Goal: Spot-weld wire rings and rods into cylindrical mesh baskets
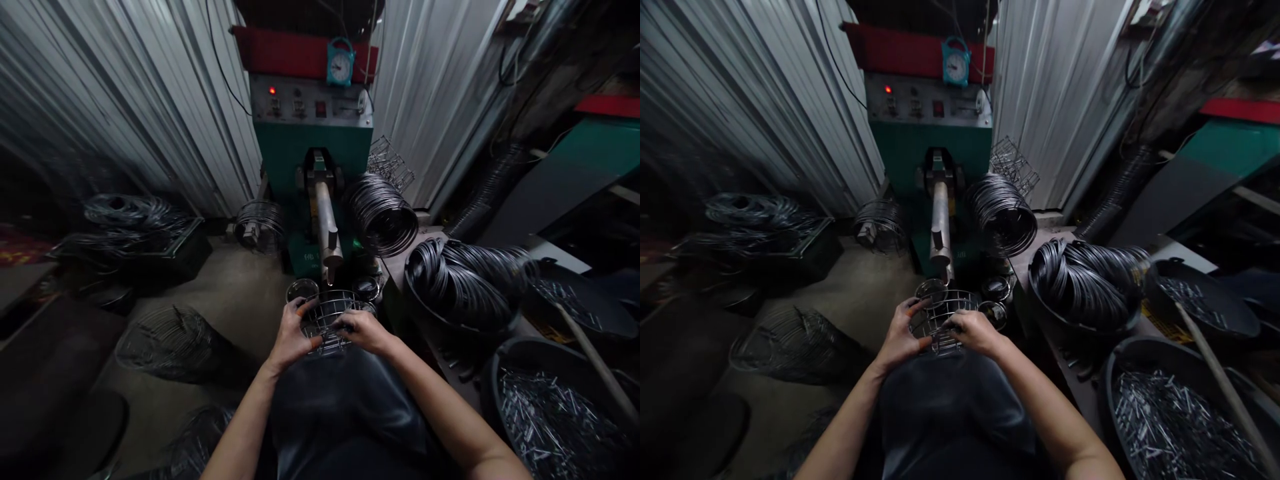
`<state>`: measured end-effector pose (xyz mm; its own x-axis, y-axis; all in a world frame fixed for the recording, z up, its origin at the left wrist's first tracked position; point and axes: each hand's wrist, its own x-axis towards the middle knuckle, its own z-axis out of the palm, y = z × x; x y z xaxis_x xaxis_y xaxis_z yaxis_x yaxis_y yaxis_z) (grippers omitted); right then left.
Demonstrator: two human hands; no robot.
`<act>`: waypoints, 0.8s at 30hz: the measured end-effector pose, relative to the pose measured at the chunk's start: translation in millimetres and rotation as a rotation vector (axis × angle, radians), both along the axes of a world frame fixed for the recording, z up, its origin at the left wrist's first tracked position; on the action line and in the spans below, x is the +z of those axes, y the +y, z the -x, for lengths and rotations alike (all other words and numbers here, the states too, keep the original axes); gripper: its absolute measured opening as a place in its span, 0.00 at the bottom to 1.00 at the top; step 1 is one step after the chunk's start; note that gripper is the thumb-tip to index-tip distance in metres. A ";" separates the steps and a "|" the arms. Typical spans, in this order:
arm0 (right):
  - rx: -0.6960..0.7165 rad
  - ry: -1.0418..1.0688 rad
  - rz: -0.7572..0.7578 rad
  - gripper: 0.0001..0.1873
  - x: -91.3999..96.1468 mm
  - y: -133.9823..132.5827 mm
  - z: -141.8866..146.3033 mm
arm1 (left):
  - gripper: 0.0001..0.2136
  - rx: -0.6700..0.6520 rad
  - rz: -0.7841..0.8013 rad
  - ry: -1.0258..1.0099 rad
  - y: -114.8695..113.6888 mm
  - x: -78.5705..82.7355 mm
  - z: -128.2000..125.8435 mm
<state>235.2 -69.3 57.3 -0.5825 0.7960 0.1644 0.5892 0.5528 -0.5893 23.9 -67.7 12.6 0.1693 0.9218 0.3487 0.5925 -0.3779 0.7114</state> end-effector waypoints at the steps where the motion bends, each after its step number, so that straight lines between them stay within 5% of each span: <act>1: -0.003 0.011 -0.015 0.09 -3.7 0.8 0.8 | 0.33 -0.001 0.004 -0.006 1.3 -0.6 0.1; 7: 0.000 0.078 -0.078 0.08 -18.1 7.5 3.2 | 0.32 -0.044 -0.005 -0.030 10.8 -2.6 4.8; 16: -0.037 0.019 -0.122 0.06 -5.2 33.8 7.7 | 0.30 -0.013 0.012 -0.083 40.4 -6.0 5.2; 24: -0.140 0.036 -0.146 0.07 -15.5 37.1 10.3 | 0.28 0.048 -0.025 -0.100 43.1 -1.5 -1.1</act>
